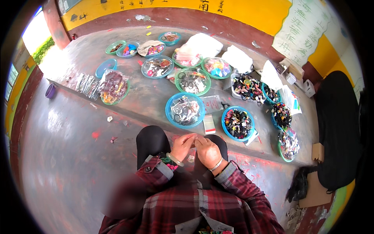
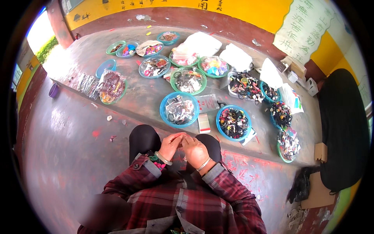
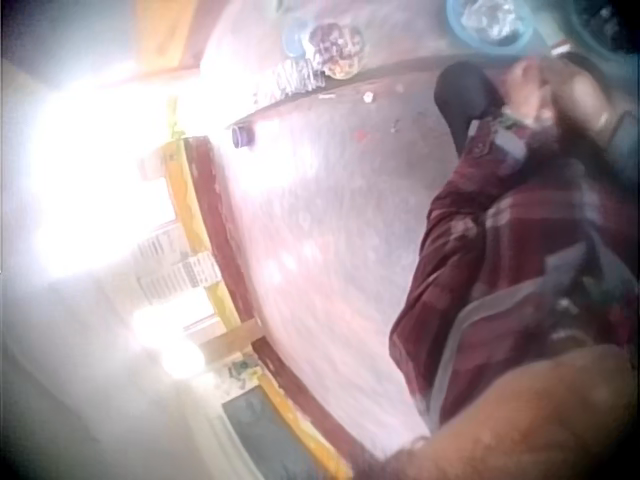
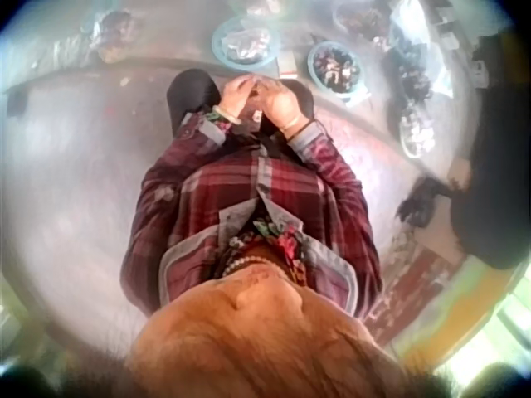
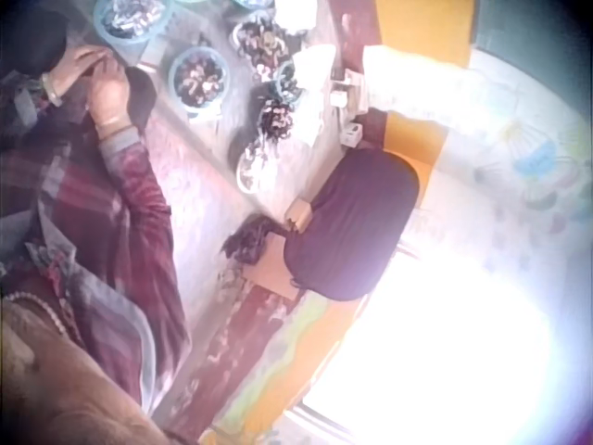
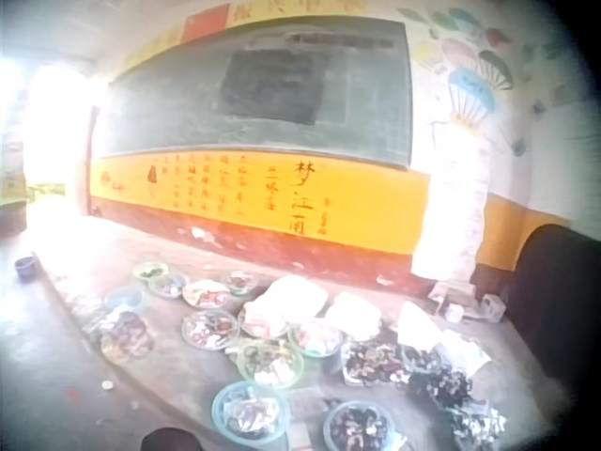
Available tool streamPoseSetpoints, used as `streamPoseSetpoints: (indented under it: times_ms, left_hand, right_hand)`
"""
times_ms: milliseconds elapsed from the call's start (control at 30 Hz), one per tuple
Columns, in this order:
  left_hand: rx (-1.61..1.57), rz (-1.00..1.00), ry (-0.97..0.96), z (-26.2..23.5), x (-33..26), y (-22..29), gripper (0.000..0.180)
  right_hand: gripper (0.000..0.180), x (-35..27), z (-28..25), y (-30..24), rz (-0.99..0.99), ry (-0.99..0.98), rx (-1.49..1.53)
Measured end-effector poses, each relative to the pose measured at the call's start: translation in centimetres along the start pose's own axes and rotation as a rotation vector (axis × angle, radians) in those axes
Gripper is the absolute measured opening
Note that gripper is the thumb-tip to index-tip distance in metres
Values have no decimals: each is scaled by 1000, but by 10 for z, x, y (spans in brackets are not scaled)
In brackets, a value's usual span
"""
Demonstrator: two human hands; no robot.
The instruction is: The person sits on the floor and repeatedly picks small hair accessories from a blue bowl, places them into small clear plastic bags, and seals them. The person also handles a small white box, opening and closing it, and places the packaged items into the box or onto the floor.
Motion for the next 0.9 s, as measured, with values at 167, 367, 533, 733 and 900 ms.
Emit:
streamPoseSetpoints:
  times_ms: [167,367,533,733,900]
  left_hand:
    - [193,150,70,0,-4,17,19]
    - [291,128,88,-3,-3,20,18]
    - [320,83,85,-9,6,-12,20]
    - [238,67,59,0,4,-3,20]
    - [250,75,87,1,5,0,19]
  right_hand:
    - [19,-5,3,4,50,-6,10]
    - [20,-9,-3,8,22,108,188]
    - [16,-25,-32,40,119,289,248]
    - [12,-99,-41,179,690,451,256]
    - [13,-147,-59,269,874,502,157]
Point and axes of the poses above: each hand's wrist, its own x-axis towards the middle knuckle, its own z-axis out of the palm, y = z × x, the point moved 6 cm from there along x, towards the middle knuckle, and after that the axes turned 15 degrees about x, right-handed, at the moved point
